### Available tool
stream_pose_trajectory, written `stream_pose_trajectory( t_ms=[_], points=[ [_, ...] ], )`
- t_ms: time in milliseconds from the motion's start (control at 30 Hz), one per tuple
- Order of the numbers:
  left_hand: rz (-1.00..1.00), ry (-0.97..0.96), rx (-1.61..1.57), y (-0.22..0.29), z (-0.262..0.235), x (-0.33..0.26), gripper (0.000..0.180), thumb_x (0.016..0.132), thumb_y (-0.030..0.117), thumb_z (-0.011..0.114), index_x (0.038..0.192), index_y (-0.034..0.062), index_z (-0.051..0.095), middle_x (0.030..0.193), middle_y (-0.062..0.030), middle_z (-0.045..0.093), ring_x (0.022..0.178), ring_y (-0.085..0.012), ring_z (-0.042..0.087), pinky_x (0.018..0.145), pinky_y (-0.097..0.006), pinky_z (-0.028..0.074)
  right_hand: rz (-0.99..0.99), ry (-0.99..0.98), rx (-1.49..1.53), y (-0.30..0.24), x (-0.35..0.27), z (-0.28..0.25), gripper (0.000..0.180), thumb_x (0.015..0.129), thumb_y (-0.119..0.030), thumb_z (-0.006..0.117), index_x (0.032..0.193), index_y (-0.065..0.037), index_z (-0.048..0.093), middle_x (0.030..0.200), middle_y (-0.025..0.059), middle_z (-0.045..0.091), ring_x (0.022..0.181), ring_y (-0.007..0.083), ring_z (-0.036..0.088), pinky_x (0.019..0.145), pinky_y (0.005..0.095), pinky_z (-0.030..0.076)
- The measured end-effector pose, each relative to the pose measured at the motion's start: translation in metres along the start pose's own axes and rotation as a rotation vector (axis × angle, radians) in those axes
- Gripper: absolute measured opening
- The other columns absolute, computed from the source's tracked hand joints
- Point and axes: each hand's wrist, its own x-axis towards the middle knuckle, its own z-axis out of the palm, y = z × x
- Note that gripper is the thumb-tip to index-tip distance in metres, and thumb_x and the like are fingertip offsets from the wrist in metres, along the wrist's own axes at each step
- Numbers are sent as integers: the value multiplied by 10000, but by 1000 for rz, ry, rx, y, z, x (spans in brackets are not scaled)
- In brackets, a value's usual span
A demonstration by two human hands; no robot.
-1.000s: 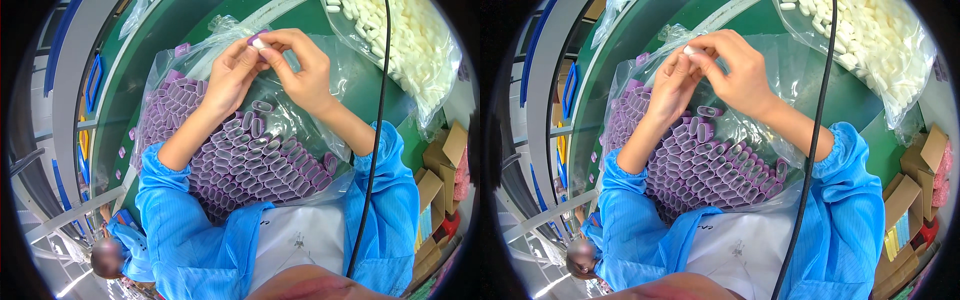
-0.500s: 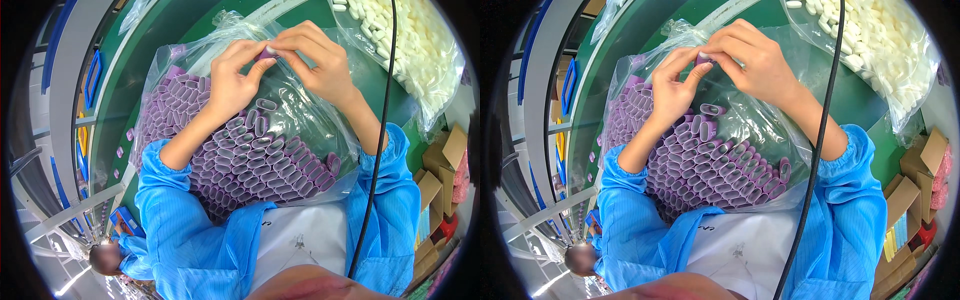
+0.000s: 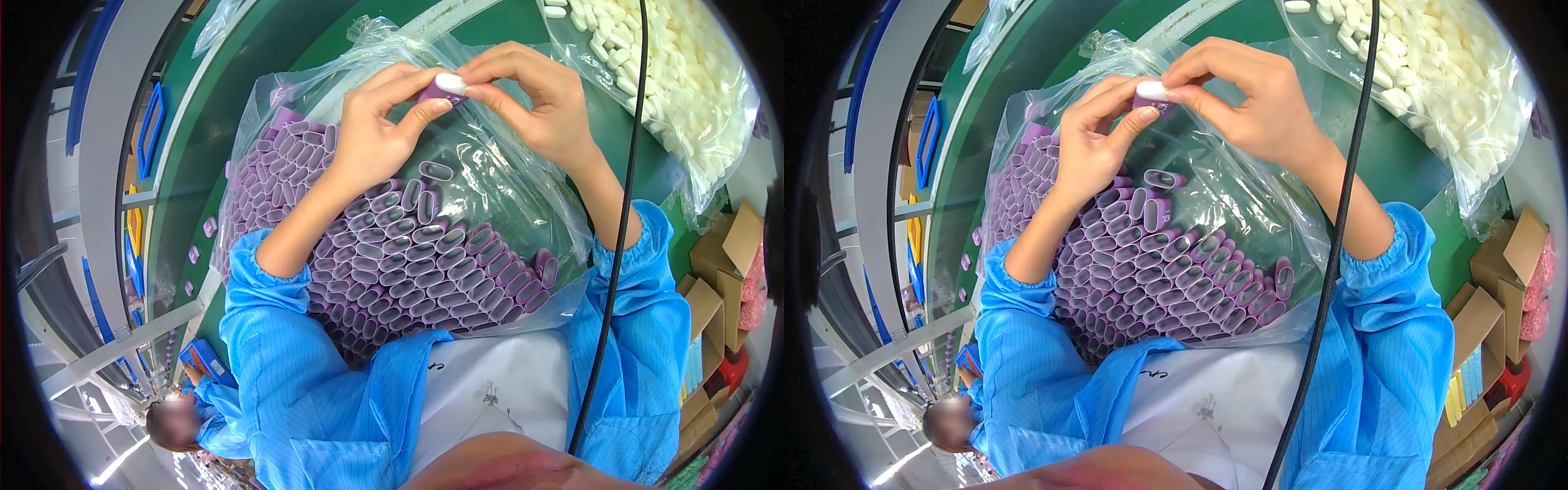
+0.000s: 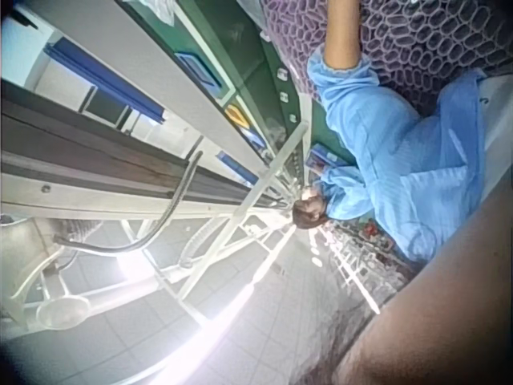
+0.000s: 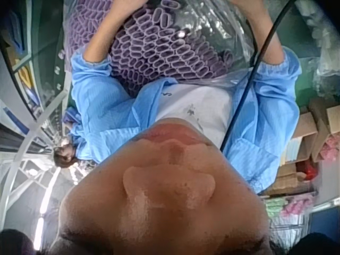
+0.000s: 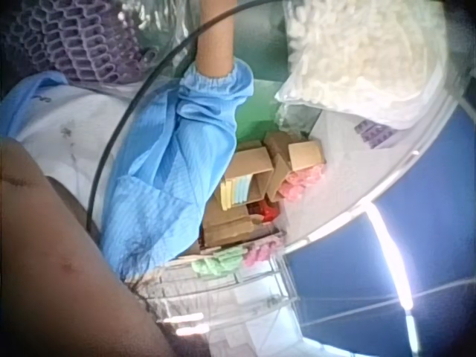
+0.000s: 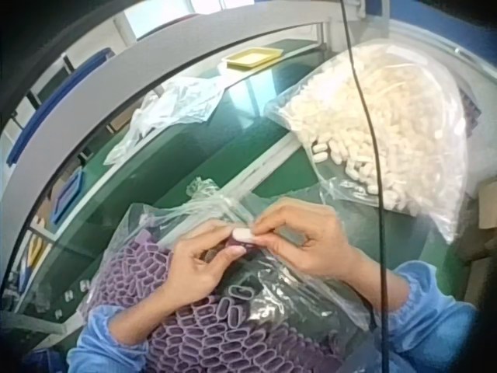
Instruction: The person repeatedly picks up small purple plastic casings and white cylindrical inserts from a green workbench. They insert the white pieces into the purple casings by hand and place the assembled units back onto the table. The process is continuous and repetitive throughout the clip.
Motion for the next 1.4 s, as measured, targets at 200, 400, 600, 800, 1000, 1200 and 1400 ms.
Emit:
stream_pose_trajectory(
  t_ms=[200,400,600,800,1000,1200,1400],
  points=[
    [-80,27,-87,6,3,-3,270,883,18,682,1142,-55,653,1041,-84,636,958,-151,621,840,-267,508,-149,-80,-68,-1,4,-5,153,792,-15,730,945,-14,713,925,95,683,833,217,668,716,303,534],
    [2,21,-16,8,3,-3,275,891,18,672,1155,-56,645,1021,-82,633,928,-140,617,828,-256,504,-223,-24,-163,-4,-1,5,247,759,-18,760,1003,-44,733,975,87,669,829,210,653,685,296,532],
    [-50,71,-189,10,5,-3,259,885,59,690,1127,-32,671,987,-85,655,899,-156,625,811,-273,500,-302,53,-141,0,1,7,225,745,-20,767,966,-25,731,927,88,676,803,210,653,669,292,530],
    [-134,68,-354,5,8,-5,269,886,71,694,1137,-24,673,997,-80,658,918,-143,618,829,-276,490,-279,64,-117,-1,0,5,175,735,-11,770,899,-12,708,920,96,679,795,221,657,682,302,535],
    [-114,85,-88,-4,-22,17,284,926,97,645,1190,-6,655,1048,-77,658,948,-151,632,875,-282,491,69,235,86,10,4,-7,181,776,-63,777,933,-16,701,921,91,705,821,177,669,721,290,534],
    [-340,42,327,-123,-131,72,379,929,242,641,1273,81,638,1047,-98,661,886,-169,639,830,-290,488,119,130,-758,91,30,-85,123,810,-38,637,915,22,666,841,202,644,805,338,622,742,395,501],
    [-160,184,1120,-127,-112,60,384,851,336,698,1197,172,684,1196,-124,587,1130,-349,501,951,-466,422,188,-71,-986,121,23,-90,72,781,-27,593,809,33,624,847,248,615,881,415,568,828,460,465]
  ],
)
